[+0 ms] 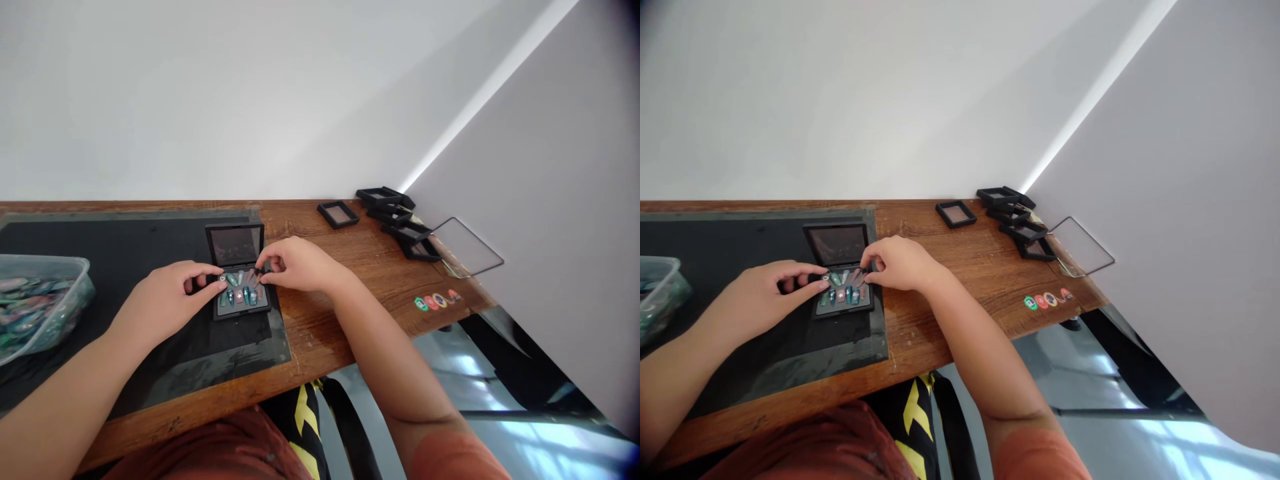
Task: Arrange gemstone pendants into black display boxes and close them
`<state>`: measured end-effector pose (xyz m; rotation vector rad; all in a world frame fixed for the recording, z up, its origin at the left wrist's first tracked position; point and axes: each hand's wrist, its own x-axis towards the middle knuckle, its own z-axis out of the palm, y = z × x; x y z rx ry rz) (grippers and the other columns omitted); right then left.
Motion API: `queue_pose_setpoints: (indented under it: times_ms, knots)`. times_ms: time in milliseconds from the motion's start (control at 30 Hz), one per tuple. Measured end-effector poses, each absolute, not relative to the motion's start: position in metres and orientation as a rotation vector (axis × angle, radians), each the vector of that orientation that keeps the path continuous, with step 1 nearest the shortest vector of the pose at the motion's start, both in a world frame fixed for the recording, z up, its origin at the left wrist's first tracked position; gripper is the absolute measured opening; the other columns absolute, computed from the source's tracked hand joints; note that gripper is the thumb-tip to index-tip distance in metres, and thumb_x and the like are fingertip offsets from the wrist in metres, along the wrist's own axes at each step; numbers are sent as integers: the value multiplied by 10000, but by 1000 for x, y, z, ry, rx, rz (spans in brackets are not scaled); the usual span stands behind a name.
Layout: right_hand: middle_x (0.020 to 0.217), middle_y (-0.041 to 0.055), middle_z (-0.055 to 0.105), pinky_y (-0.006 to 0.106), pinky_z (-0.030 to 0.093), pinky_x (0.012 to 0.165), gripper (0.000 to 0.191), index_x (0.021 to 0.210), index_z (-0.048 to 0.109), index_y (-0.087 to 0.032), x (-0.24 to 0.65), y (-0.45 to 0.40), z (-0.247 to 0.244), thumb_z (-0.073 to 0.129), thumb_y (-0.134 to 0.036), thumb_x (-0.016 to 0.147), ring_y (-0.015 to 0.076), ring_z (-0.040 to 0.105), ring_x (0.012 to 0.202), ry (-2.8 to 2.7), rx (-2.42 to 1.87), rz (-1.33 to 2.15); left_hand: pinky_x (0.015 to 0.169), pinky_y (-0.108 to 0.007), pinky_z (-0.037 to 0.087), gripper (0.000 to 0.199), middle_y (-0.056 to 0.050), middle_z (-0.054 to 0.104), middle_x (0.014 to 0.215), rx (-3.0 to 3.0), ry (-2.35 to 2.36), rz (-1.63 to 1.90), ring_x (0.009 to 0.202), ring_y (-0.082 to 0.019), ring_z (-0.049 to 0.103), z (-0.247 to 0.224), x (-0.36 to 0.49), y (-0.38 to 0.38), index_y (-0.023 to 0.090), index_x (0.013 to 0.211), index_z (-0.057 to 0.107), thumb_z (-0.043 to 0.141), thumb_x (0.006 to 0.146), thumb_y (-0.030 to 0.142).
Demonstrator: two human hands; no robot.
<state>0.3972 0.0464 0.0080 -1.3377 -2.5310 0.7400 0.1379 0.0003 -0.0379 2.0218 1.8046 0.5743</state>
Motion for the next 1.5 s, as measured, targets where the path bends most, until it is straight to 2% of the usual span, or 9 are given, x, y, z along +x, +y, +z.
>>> queue_pose_setpoints:
  times_ms: [367, 633, 1033, 1267, 1500]
  knots:
    - [725, -27, 667, 254, 326, 659, 66, 910, 758, -184, 393, 46, 6, 701, -199, 880, 99, 543, 674, -2409, -1353, 712, 606, -317, 408, 390, -21, 697, 829, 2048, 1763, 572, 673, -203, 573, -39, 140, 0, 365, 1027, 834, 638, 844, 648]
    - [742, -29, 672, 260, 295, 636, 185, 888, 740, -185, 388, 41, 10, 809, -351, 845, 97, 527, 672, -2443, -1381, 721, 571, -309, 400, 394, -15, 684, 772, 2034, 1784, 556, 629, -195, 572, -36, 143, -1, 327, 988, 812, 623, 855, 646]
    - [878, -20, 726, 252, 326, 655, 191, 966, 718, -200, 389, 43, 2, 799, -261, 804, 112, 583, 748, -2459, -1306, 740, 569, -319, 403, 395, -4, 668, 775, 2004, 1818, 516, 630, -195, 582, -35, 144, 0, 318, 966, 775, 612, 848, 658]
    - [899, -12, 724, 253, 315, 660, 157, 925, 726, -206, 389, 45, 1, 801, -302, 826, 110, 568, 754, -2447, -1302, 716, 589, -324, 407, 409, -3, 669, 782, 1990, 1817, 513, 647, -197, 585, -34, 144, -1, 312, 980, 763, 610, 850, 668]
    - [859, -2, 724, 251, 339, 661, 182, 918, 739, -189, 397, 45, 8, 808, -341, 845, 109, 578, 733, -2426, -1332, 786, 614, -305, 414, 386, 13, 636, 721, 1903, 1883, 724, 648, -173, 559, -27, 144, -4, 276, 904, 698, 592, 878, 646]
